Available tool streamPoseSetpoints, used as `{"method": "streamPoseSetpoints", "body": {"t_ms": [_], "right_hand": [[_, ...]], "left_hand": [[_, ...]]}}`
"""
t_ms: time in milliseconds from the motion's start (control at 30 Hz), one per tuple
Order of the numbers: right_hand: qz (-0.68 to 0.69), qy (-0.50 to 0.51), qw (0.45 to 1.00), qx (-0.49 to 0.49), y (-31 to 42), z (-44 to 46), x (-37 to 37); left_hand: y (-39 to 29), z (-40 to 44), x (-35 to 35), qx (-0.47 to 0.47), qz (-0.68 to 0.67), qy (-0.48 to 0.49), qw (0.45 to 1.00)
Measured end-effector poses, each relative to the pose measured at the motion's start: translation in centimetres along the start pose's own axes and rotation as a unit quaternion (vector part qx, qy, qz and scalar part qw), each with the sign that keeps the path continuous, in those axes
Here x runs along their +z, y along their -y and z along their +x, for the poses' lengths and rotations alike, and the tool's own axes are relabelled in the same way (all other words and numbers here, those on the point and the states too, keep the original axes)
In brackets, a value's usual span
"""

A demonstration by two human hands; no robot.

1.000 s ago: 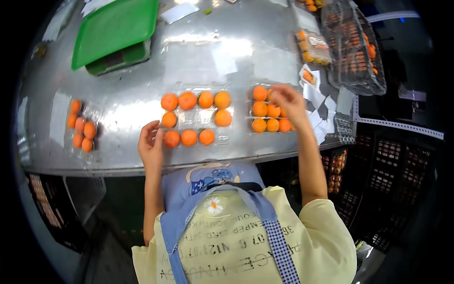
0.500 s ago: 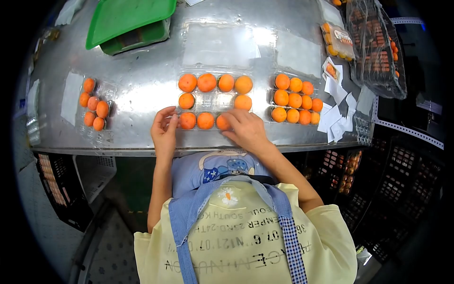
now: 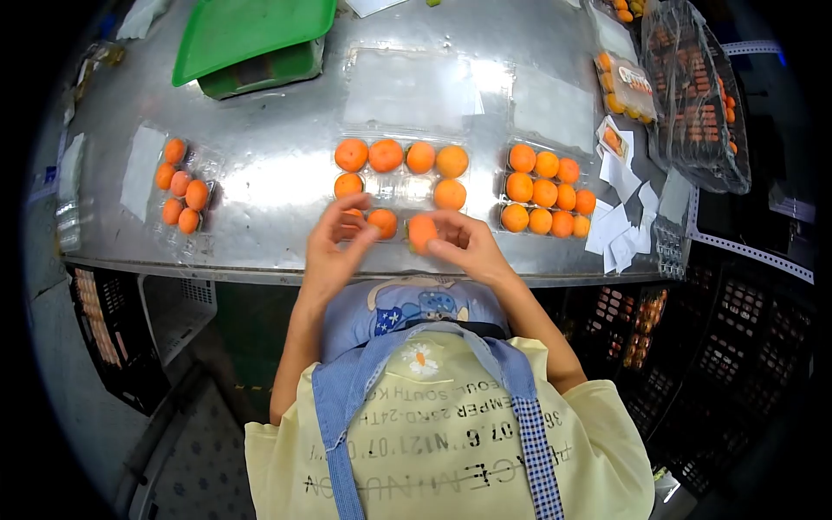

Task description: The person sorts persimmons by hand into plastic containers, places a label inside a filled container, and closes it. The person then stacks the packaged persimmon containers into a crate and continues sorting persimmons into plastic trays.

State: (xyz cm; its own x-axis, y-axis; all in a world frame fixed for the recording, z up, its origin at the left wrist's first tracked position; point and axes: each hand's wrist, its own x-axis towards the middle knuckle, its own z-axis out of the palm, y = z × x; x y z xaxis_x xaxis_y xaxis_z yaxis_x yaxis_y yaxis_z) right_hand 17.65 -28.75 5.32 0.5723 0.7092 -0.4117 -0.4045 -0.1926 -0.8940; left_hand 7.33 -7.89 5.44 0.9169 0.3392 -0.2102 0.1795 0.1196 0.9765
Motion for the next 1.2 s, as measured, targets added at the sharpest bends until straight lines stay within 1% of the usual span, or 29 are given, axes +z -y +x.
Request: {"method": "streamPoseSetpoints", "body": {"t_ms": [33,100,133,200,233,300,333,400,433,567,633,733,767,867,967,1067,1100,1133,1167,1200], "right_hand": [[0.016,0.007,1.000,0.003,0.4,-0.3,-0.1],[0.050,0.021,0.998,0.010,1.7,-0.9,-0.1],[0.059,0.028,0.998,-0.004,1.8,-1.1,-0.1],[0.078,0.043,0.996,-0.029,1.8,-1.7,-0.1],[0.068,0.044,0.996,-0.025,1.9,-1.9,-0.4],[0.050,0.047,0.997,-0.021,2.0,-2.2,-1.1],[0.064,0.043,0.997,-0.027,1.9,-2.2,-1.5],[0.090,0.037,0.995,-0.038,1.3,-2.1,-2.2],[0.052,0.020,0.998,-0.040,1.0,-2.3,-2.4],[0.036,0.033,0.999,-0.020,0.5,-2.6,-2.8],[0.034,0.048,0.998,-0.016,1.4,-2.8,-2.0],[0.052,0.081,0.995,-0.015,1.9,-2.6,-0.5],[0.038,0.099,0.994,-0.035,1.6,-2.4,-0.4],[0.037,0.119,0.991,-0.048,2.4,-2.6,0.4],[-0.050,0.123,0.988,-0.077,2.3,-2.9,0.1],[-0.012,0.133,0.991,-0.025,2.5,-3.5,-1.1],[0.009,0.141,0.990,-0.019,2.6,-3.7,-1.7],[0.029,0.150,0.988,-0.014,2.8,-3.8,-2.3],[0.050,0.160,0.986,-0.008,2.8,-3.9,-2.9],[0.031,0.157,0.987,-0.009,2.8,-3.9,-3.4]], "left_hand": [[-1.2,-0.3,0.8,0.013,0.022,0.045,0.999],[-2.8,-0.7,2.5,0.061,0.050,0.084,0.993],[-3.3,-0.9,3.2,0.084,0.064,0.103,0.989],[-3.8,-1.1,4.4,0.106,0.094,0.114,0.983],[-3.9,-1.2,4.7,0.117,0.109,0.120,0.980],[-3.1,-1.7,5.2,0.029,-0.014,0.097,0.995],[-2.8,-1.9,5.2,-0.013,-0.077,0.085,0.993],[-2.8,-2.2,5.1,-0.029,-0.159,0.054,0.985],[-2.8,-2.4,5.0,-0.037,-0.201,0.037,0.978],[-2.5,-3.5,5.1,0.041,-0.057,-0.017,0.997],[-3.0,-4.1,5.3,0.073,0.035,-0.040,0.996],[-3.3,-4.9,6.1,0.116,0.096,-0.091,0.984],[-3.5,-5.1,6.3,0.131,0.124,-0.088,0.980],[-3.9,-5.7,6.9,0.171,0.196,-0.083,0.962],[-4.0,-6.3,8.0,0.204,0.251,-0.085,0.942],[-3.5,-7.0,9.5,0.104,0.096,-0.117,0.983],[-3.0,-7.0,10.0,0.089,-0.083,-0.117,0.986],[-2.9,-7.1,9.9,0.050,-0.195,-0.106,0.974],[-3.0,-7.4,9.5,0.013,-0.304,-0.093,0.948],[-3.1,-7.6,9.3,-0.024,-0.409,-0.080,0.909]]}}
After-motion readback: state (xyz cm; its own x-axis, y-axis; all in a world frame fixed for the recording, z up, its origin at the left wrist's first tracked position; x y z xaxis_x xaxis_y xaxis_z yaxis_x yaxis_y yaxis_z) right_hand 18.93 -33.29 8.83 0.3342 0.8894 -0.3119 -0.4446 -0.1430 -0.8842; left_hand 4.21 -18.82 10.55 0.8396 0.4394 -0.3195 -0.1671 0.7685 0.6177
